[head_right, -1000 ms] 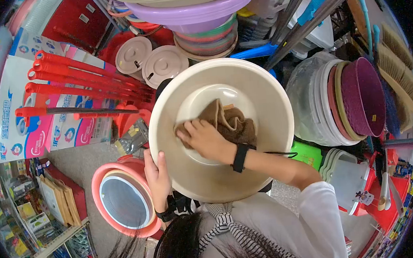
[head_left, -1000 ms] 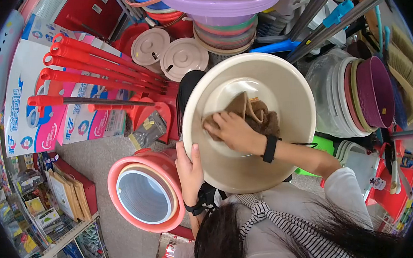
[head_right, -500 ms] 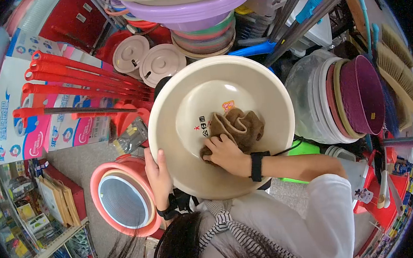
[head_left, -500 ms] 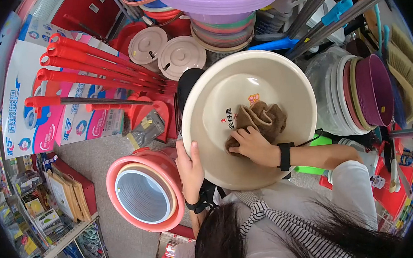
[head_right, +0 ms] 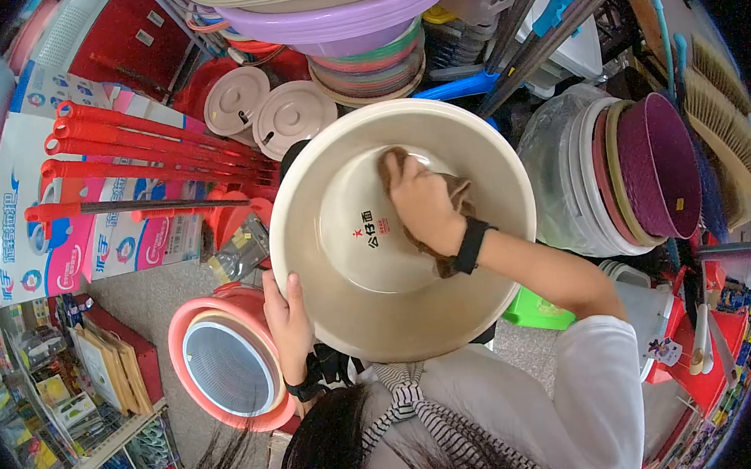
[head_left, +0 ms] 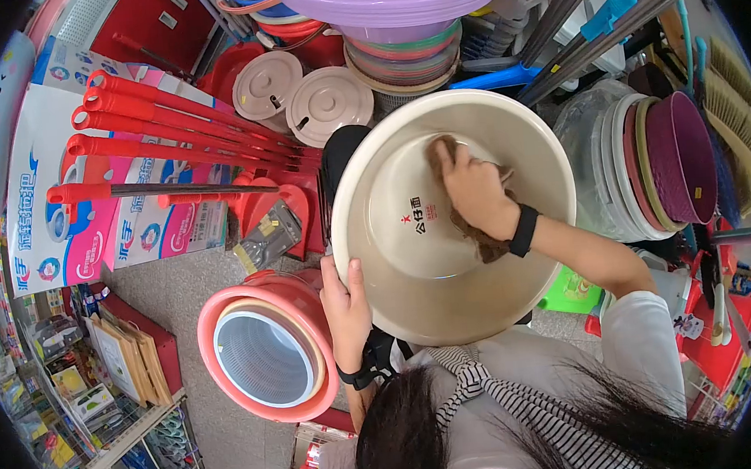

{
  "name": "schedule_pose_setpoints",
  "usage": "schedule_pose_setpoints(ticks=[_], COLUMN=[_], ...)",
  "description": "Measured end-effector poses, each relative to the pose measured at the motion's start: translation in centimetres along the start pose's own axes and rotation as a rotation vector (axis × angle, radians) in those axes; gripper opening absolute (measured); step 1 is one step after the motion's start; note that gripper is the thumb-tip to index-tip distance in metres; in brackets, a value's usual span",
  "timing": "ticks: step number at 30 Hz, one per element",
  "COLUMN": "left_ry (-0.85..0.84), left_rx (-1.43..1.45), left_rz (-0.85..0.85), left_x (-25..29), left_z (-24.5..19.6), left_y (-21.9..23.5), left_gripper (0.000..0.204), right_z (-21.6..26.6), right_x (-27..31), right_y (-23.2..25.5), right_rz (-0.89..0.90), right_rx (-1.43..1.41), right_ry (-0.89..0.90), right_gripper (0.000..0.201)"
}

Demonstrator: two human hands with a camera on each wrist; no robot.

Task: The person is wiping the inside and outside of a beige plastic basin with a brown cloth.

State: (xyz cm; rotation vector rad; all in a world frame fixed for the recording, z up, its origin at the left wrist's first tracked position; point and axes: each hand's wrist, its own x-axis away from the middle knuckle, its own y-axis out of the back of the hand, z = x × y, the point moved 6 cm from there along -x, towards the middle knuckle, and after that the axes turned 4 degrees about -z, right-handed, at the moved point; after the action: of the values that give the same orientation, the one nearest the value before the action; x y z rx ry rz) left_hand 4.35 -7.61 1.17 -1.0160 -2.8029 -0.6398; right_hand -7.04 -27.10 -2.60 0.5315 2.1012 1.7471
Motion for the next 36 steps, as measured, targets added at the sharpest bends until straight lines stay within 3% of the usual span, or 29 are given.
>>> schedule_pose_setpoints(ticks=[3,4,5,6,7,9,14,19,24,26,27,29,30,33,34,35,36], left_ry=[-0.036,-0.070,-0.069,-0.077,-0.084,-0.093,-0.076,-0.130,-0.120,-0.101,-0.107,-0.118,-0.120,-0.138,-0.155,-0.154,-0.160], left_rx=[-0.014,-0.038,-0.036,-0.024,-0.013,-0.009,0.002,-0.052,-0.080,-0.082,-0.089,-0.095,-0.095,-0.072,-0.050,-0.051,-0.038], left_rz=[0.003,0.004,0.004,0.007,0.008,0.017,0.033,0.028,0.036,0.028,0.023,0.018,0.020,0.014,0.008,0.011,0.000], left_x=[-0.1,-0.1,-0.1,-0.1,0.0,0.1,0.3,0.2,0.2,0.2,0.2,0.1,0.0,-0.1,0.0,0.0,0.0], left_z=[0.2,0.1,0.0,-0.3,-0.5,-0.8,-1.0,-1.2,-1.6,-1.7,-1.7,-1.7,-1.7,-1.6,-1.6,-1.6,-1.6], left_y=[0.0,-0.1,-0.1,-0.2,-0.3,-0.5,-0.8,-0.7,-0.6,-0.6,-0.5,-0.4,-0.5,-0.6,-0.7,-0.8,-0.8], left_gripper=[0.024,0.025,0.025,0.025,0.024,0.024,0.023,0.025,0.024,0.024,0.024,0.024,0.024,0.024,0.024,0.024,0.024], right_z=[-2.8,-3.2,-3.9,-3.8,-3.7,-3.3,-1.4,3.8,7.8,8.2,8.1,6.6,6.6,3.6,2.7,2.2,0.8], right_x=[0.7,1.2,1.8,2.8,4.2,5.7,7.4,7.4,4.4,2.8,2.9,2.1,2.2,1.8,1.6,1.5,1.4], right_y=[-0.8,-1.2,-2.1,-4.7,-6.8,-6.9,-6.6,-5.3,-2.1,-1.3,-1.3,-0.2,-0.3,1.3,0.9,1.3,1.4], right_rz=[0.122,0.101,0.102,0.340,0.577,0.499,0.914,1.100,0.910,0.658,0.654,0.374,0.372,-0.146,-0.106,-0.106,-0.139], right_rx=[0.373,0.421,0.423,0.400,0.372,0.295,-0.198,-0.478,-0.719,-0.914,-0.914,-1.084,-1.084,-1.464,-1.518,-1.519,-1.546], right_ry=[-0.075,-0.049,-0.048,0.124,0.298,0.304,0.303,0.458,0.487,0.368,0.372,0.248,0.249,-0.033,-0.147,-0.151,-0.370], right_gripper=[0.054,0.041,0.041,0.032,0.025,0.017,0.027,0.033,0.034,0.034,0.034,0.033,0.033,0.037,0.041,0.041,0.039])
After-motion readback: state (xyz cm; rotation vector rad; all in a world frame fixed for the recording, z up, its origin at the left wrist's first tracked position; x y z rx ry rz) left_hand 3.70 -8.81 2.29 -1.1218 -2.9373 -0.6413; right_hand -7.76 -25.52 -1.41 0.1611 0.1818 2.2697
